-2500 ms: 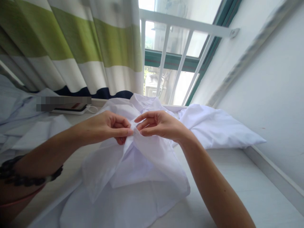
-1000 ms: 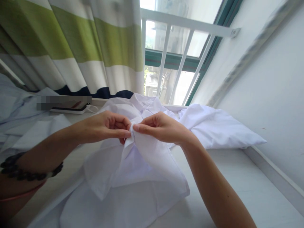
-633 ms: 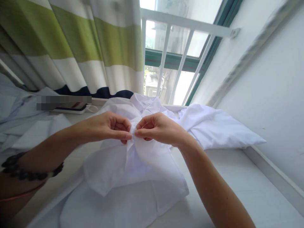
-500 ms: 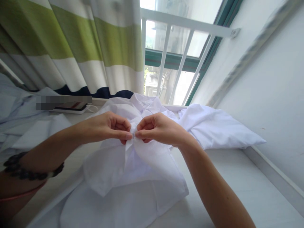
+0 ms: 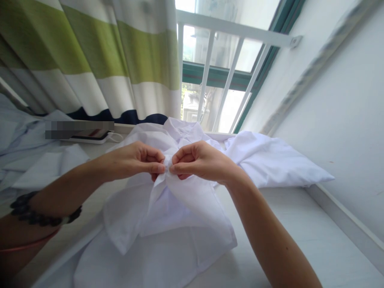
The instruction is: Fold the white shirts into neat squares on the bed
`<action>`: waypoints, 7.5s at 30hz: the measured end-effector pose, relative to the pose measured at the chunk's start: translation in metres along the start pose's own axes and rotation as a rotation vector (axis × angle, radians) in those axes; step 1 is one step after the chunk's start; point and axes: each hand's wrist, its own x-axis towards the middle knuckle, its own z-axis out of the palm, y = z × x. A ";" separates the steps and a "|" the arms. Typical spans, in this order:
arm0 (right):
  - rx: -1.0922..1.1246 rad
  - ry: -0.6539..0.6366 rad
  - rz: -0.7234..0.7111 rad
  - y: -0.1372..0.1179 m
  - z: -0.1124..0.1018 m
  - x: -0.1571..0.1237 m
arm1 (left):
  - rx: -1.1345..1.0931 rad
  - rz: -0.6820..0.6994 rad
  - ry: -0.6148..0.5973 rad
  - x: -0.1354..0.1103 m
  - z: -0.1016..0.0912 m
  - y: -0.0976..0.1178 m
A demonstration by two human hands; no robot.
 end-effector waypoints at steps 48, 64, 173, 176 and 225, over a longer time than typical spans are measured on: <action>-0.799 0.283 -0.138 0.000 0.032 0.005 | 0.313 -0.076 0.099 -0.002 0.009 0.002; -0.333 0.017 -0.116 0.012 0.003 0.009 | 0.453 0.080 0.161 -0.004 0.011 0.010; -0.801 0.062 -0.297 0.003 0.024 0.006 | 0.888 0.102 0.176 -0.015 0.020 0.011; -0.844 0.106 -0.310 0.002 0.027 0.006 | 0.932 0.127 0.196 -0.014 0.020 0.010; -0.244 -0.392 -0.118 0.013 -0.006 0.006 | 0.727 0.173 0.077 -0.015 0.016 0.017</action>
